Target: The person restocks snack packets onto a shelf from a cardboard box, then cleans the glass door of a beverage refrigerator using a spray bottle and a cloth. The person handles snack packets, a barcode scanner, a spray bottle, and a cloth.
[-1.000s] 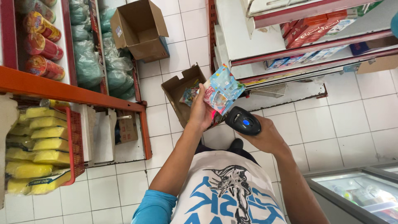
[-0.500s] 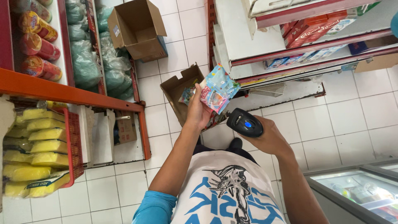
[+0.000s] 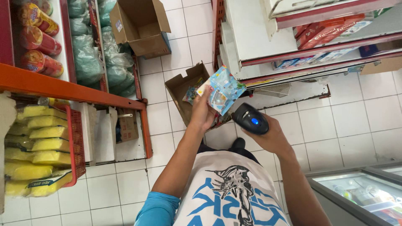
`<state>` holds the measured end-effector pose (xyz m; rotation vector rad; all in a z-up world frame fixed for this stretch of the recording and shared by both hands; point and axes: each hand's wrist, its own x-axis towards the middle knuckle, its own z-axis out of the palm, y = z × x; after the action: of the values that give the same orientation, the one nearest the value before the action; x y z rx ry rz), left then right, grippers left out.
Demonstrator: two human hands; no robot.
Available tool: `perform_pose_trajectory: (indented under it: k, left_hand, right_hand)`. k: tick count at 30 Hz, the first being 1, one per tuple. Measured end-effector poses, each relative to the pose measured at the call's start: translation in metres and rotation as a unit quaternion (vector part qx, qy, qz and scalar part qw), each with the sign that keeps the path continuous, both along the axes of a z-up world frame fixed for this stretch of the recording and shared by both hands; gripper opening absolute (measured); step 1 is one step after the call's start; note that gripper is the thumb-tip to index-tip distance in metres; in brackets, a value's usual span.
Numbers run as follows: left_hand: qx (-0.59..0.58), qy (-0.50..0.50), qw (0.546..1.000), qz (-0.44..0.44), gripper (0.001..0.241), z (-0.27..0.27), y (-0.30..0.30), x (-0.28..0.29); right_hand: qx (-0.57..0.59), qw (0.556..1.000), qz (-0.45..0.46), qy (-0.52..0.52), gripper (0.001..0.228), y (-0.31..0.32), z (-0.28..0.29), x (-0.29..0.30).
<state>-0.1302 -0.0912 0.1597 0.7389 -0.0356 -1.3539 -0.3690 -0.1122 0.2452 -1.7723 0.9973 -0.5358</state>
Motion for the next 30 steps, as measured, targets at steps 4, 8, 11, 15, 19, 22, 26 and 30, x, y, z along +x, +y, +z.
perform_pose_trajectory:
  k: [4, 8, 11, 15, 19, 22, 26, 30]
  left_hand:
    - [0.007, -0.133, 0.991, 0.015, 0.038, 0.005, 0.004, -0.008]
    - [0.042, -0.416, 0.908, -0.032, 0.041, 0.046, 0.016, -0.017]
    - [-0.19, -0.557, 0.809, 0.006, 0.052, 0.096, 0.035, -0.013]
    - [-0.232, -0.521, 0.818, -0.071, 0.038, 0.151, 0.03, 0.02]
    - [-0.273, -0.642, 0.712, -0.077, 0.032, 0.19, 0.004, 0.042]
    - [-0.32, -0.657, 0.678, -0.078, 0.028, 0.217, -0.021, 0.037]
    - [-0.343, -0.695, 0.63, 0.033, 0.025, 0.254, -0.058, 0.009]
    - [-0.351, -0.696, 0.619, 0.095, 0.025, 0.28, -0.101, -0.032]
  right_hand:
    - [-0.019, 0.989, -0.122, -0.08, 0.041, 0.006, -0.006, 0.022]
    - [-0.065, 0.974, -0.096, -0.197, 0.067, 0.009, 0.006, 0.05]
    - [-0.08, 0.965, -0.094, -0.233, 0.077, 0.005, 0.015, 0.068]
    - [-0.017, 0.957, -0.088, -0.277, 0.056, -0.011, 0.019, 0.065]
    - [0.159, 0.785, -0.124, -0.586, 0.056, -0.023, 0.021, 0.049]
    - [0.081, 0.781, -0.184, -0.591, 0.056, -0.037, 0.031, 0.041]
    - [-0.209, 0.821, -0.32, -0.424, 0.039, -0.074, 0.052, 0.026]
    - [-0.337, 0.86, -0.311, -0.223, 0.041, -0.104, 0.077, -0.01]
